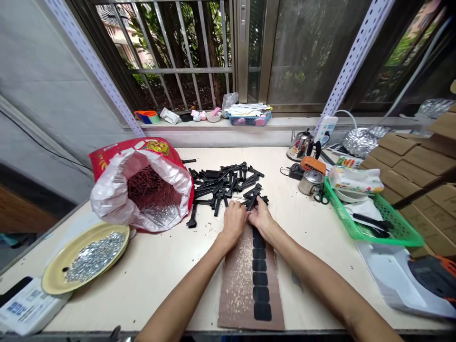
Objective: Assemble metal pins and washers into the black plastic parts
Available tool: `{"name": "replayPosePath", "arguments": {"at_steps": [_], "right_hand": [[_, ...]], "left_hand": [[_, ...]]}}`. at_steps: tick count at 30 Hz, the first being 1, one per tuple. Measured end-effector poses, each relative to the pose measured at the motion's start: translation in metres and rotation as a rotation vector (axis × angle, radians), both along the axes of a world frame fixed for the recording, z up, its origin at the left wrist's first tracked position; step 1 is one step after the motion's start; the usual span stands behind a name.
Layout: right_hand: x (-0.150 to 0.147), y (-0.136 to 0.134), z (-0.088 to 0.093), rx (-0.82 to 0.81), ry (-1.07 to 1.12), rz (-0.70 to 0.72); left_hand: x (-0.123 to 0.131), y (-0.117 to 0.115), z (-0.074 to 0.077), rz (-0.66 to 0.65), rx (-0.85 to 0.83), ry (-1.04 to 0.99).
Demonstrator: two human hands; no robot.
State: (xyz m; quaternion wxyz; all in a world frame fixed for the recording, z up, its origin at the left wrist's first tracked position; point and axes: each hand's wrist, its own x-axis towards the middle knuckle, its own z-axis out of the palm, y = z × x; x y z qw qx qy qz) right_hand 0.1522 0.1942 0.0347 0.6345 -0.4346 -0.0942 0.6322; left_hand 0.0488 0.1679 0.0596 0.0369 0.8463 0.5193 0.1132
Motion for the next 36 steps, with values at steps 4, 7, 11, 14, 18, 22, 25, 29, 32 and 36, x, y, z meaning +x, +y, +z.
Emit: {"name": "replayPosePath", "arguments": {"at_steps": [4,7,11,14,18,22,25,29,32,36], "right_hand": [[0.006,-0.018,0.008,-0.007,-0.229,0.104],[0.018,-0.048,0.020,0.053,-0.427,0.179],[0.037,-0.081,0.040,0.610,-1.347,0.175],[0.040,-0.086,0.049,1.139,-1.995,0.243],[0.025,-0.085,0.044,1.379,-2.109,0.268],[0.009,-0.089,0.033,1.393,-1.980,0.228],[0.005,-0.094,0.024,1.344,-1.898,0.223],[0.004,-0.100,0.011,1.334,-1.849,0.273],[0.001,-0.103,0.006,1.399,-1.834,0.280],[-0.008,-0.106,0.009,1.438,-1.852,0.209]], "left_hand": [[0.002,-0.004,-0.007,0.048,-0.027,-0.028],[-0.003,-0.005,-0.006,0.070,-0.033,-0.071],[-0.014,-0.014,0.003,0.052,-0.024,-0.160],[-0.022,-0.029,0.012,-0.038,-0.069,-0.411],[-0.042,-0.056,0.025,-0.029,-0.282,-0.680],[-0.104,-0.073,0.041,0.198,-0.165,-0.633],[-0.188,-0.077,0.053,0.580,0.031,-0.522],[-0.292,-0.080,0.048,1.126,-0.093,-0.006],[-0.330,-0.078,0.030,1.131,-0.222,0.048],[-0.340,-0.067,0.011,1.075,-0.297,0.068]]}}
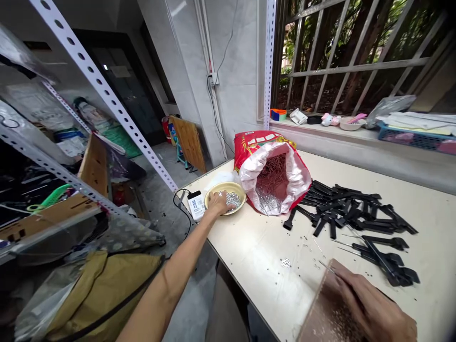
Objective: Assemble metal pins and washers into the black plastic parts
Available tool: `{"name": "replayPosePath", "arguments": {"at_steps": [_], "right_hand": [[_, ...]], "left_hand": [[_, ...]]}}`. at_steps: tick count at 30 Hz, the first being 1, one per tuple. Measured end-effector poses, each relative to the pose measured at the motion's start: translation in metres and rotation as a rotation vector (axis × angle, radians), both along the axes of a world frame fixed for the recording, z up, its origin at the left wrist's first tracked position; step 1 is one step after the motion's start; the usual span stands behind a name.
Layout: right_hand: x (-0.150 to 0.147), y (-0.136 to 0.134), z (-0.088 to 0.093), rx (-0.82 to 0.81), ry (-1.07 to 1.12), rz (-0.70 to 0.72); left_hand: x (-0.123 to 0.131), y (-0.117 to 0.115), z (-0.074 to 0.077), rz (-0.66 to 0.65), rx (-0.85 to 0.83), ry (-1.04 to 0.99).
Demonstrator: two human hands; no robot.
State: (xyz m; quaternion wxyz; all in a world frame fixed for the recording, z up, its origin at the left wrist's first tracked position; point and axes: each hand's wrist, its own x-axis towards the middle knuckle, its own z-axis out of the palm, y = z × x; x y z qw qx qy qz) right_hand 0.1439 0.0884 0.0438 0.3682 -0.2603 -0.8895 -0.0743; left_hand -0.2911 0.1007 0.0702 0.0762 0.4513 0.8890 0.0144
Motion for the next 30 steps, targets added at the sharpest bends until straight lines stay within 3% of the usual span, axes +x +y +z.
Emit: {"name": "replayPosePath", "arguments": {"at_steps": [9,19,24,30], "right_hand": [[-0.001,-0.001,0.001,-0.125,0.028,0.036],[-0.028,-0.014,-0.010,-0.150,0.096,0.145],[-0.029,-0.012,-0.010,-0.099,0.083,0.187],[-0.015,-0.011,-0.007,-0.056,0.050,0.160]], "left_hand": [[-0.009,0.004,-0.009,-0.121,0.063,-0.119],[0.003,0.006,-0.015,-0.098,0.197,-0.320],[0.000,0.009,-0.017,-0.036,0.296,-0.462],[-0.012,0.013,-0.017,0.152,0.309,-0.679]]}}
